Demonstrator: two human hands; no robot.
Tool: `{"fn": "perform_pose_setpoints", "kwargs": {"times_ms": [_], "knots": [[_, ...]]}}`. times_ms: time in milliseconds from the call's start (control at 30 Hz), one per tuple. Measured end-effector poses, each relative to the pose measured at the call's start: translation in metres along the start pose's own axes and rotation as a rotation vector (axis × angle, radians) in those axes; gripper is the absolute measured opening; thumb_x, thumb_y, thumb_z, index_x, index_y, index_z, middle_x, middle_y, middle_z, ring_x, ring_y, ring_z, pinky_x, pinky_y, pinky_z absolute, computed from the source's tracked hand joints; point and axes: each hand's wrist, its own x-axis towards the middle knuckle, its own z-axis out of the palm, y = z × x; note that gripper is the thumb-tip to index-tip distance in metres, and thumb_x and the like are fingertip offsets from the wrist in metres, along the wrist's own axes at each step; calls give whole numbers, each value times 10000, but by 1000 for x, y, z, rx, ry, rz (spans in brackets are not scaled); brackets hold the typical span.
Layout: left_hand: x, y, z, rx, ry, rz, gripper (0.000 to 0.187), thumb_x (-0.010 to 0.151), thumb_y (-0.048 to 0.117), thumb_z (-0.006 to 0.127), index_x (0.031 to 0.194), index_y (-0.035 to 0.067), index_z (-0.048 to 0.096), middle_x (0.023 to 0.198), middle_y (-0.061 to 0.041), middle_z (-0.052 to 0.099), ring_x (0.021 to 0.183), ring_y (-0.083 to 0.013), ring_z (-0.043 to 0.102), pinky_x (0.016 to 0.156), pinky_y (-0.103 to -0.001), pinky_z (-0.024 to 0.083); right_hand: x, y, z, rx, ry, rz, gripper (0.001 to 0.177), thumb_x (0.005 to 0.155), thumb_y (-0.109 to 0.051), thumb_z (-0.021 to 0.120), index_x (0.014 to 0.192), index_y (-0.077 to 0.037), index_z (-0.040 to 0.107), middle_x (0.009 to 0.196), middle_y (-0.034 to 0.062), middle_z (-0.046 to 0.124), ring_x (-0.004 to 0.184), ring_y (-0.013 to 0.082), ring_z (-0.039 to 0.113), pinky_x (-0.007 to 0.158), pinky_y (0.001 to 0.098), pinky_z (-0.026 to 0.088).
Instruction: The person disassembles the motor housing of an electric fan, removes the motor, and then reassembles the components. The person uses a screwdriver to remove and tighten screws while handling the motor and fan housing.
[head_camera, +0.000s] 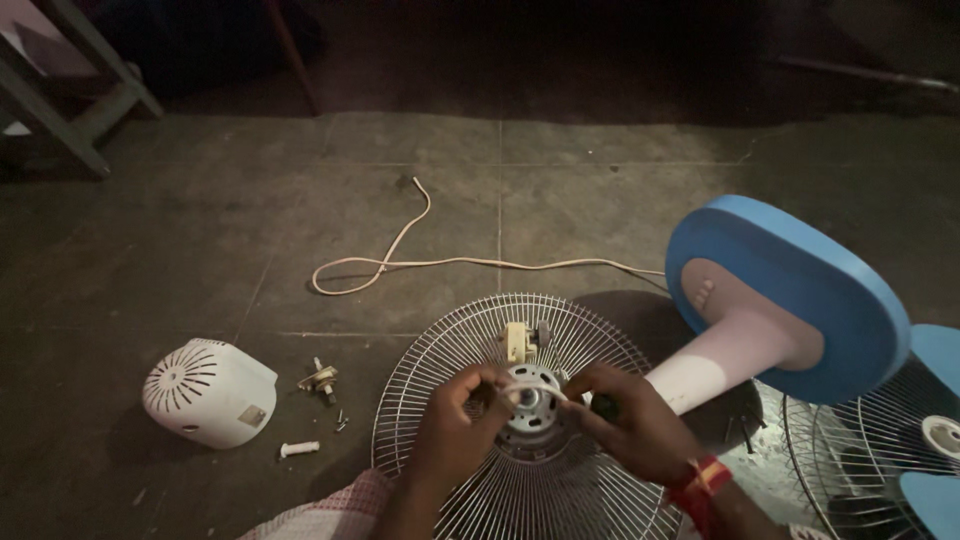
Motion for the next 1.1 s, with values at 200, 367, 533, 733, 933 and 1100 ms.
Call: {"fn": "perform_pose_setpoints", "kwargs": {"times_ms": [200,367,533,733,933,1100], "knots": [[-5,-9,0,140,40,-110,263,927,271,694,782,52,706,778,-112,731,666,-171,673,580,-300,538,0,-6,-4,3,-411,152,232,786,-207,833,990,-106,790,964,35,806,839,162,785,755,318,637],[-24,-13,13,336,217,-144,429,761,378,875,942,46,674,906,-124,741,786,-192,719,684,-329,593,-1,-31,10,-156,-378,307,345,811,-379,814,1060,-145,769,964,39,821,876,172,793,828,312,596],[-30,-28,12,369,229,309,904,691,249,955,1427,11,487,1358,-254,580,1257,-361,571,1011,-473,491,2,-62,13,-239,99,239,847,584,-532,925,1249,-86,648,1181,106,677,1020,272,707,854,406,583],[-31,-46,15,467,226,345,889,716,179,909,1465,18,458,1399,-240,600,1291,-396,599,1060,-456,489,24,-95,21,-559,-75,368,1153,452,-703,912,1403,-148,568,1227,97,623,1130,297,667,921,432,562],[-28,-48,20,340,248,240,728,731,132,880,1381,28,570,1311,-190,682,1213,-337,682,1014,-409,544,36,-97,20,-686,-161,310,963,524,-649,866,1332,-197,601,1216,72,651,1102,297,692,927,423,574],[-14,-50,-6,263,38,97,756,683,82,835,1396,49,587,1360,-148,655,1269,-301,640,1041,-387,519,42,-85,16,-645,-140,188,1034,508,-629,915,1377,-169,595,1341,90,574,1090,327,664,891,448,560]]}}
